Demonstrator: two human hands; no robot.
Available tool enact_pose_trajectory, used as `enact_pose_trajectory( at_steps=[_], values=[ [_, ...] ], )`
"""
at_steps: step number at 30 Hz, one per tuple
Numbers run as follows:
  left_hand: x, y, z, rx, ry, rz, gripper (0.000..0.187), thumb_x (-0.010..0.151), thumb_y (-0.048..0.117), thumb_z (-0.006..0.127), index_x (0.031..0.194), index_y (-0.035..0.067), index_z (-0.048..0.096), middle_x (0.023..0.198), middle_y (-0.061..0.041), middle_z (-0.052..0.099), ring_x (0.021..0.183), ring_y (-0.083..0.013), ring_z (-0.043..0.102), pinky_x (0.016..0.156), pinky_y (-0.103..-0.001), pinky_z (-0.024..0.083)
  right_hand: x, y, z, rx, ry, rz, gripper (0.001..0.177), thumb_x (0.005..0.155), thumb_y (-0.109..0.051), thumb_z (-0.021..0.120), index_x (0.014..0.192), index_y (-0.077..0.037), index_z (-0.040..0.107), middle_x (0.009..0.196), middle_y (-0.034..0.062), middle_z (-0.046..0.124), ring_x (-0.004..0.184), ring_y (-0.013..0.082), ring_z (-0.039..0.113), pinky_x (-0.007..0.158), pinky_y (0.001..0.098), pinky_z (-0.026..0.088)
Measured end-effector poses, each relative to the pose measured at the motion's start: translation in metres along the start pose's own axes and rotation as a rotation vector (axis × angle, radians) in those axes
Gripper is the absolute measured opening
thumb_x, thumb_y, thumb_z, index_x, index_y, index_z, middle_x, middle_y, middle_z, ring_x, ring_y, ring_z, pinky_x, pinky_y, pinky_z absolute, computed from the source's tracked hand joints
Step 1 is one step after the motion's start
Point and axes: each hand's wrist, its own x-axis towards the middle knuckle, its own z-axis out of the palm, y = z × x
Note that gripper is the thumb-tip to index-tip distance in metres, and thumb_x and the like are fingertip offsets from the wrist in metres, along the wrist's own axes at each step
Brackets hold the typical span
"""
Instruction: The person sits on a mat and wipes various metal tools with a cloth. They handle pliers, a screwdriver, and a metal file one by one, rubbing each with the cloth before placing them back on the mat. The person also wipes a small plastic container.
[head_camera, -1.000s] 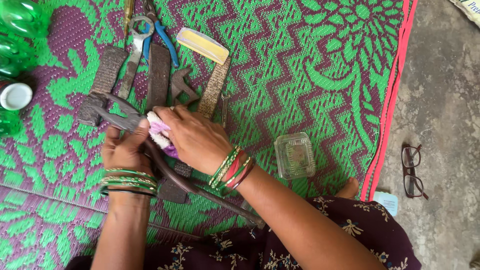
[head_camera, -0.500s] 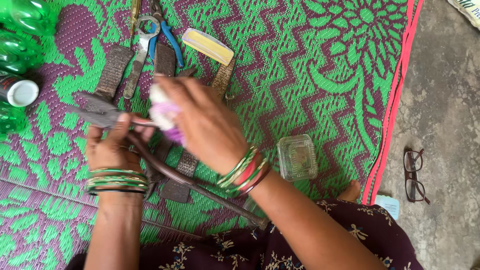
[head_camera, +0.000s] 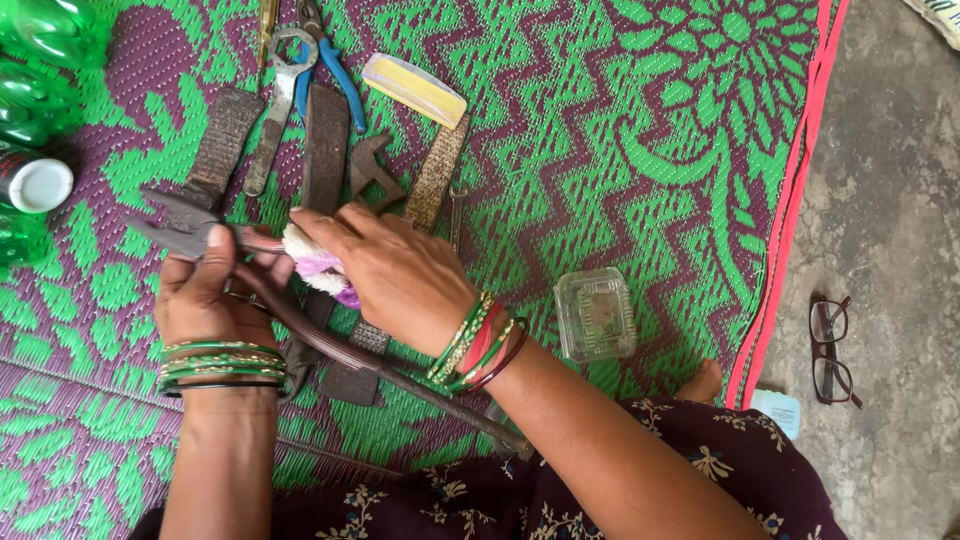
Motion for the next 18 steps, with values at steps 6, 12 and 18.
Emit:
enact_pose_trajectory(
  at_steps=[6, 12, 18],
  values=[
    [0.002, 0.000, 0.005, -0.072, 0.104, -0.001, 0.008, 0.103, 0.005, 0.068, 0.109, 0.007, 0.064, 0.098, -0.010, 0.072, 0.087, -0.0252, 0.073, 0.086, -0.050, 0.067, -0.006, 0.009, -0.013, -0.089, 0.052, 0.038, 0.057, 0.082, -0.003, 0.071, 0.136, -0.019, 0.061, 0.120, 0.0093, 0.061, 0.101, 0.0305, 0.068, 0.082, 0.0464, 0.055],
    [0.005, -0.031, 0.002, -0.027, 0.076, -0.058, 0.015, 0.103, 0.003, 0.071, 0.111, 0.008, 0.061, 0.100, -0.011, 0.070, 0.089, -0.0267, 0.070, 0.083, -0.050, 0.061, 0.003, 0.004, 0.007, -0.110, 0.215, 0.031, 0.070, 0.074, 0.000, 0.077, 0.139, -0.018, 0.060, 0.119, 0.0053, 0.061, 0.102, 0.0273, 0.060, 0.085, 0.0398, 0.053],
    [0.009, -0.050, -0.009, -0.199, -0.002, -0.018, 0.040, 0.090, -0.011, 0.059, 0.127, 0.004, 0.062, 0.121, -0.013, 0.071, 0.111, -0.0272, 0.071, 0.101, -0.043, 0.059, 0.056, -0.019, 0.062, -0.021, 0.079, 0.014, 0.056, 0.075, -0.012, 0.074, 0.128, -0.023, 0.062, 0.114, 0.0034, 0.063, 0.103, 0.0278, 0.061, 0.081, 0.0458, 0.052]
  ],
)
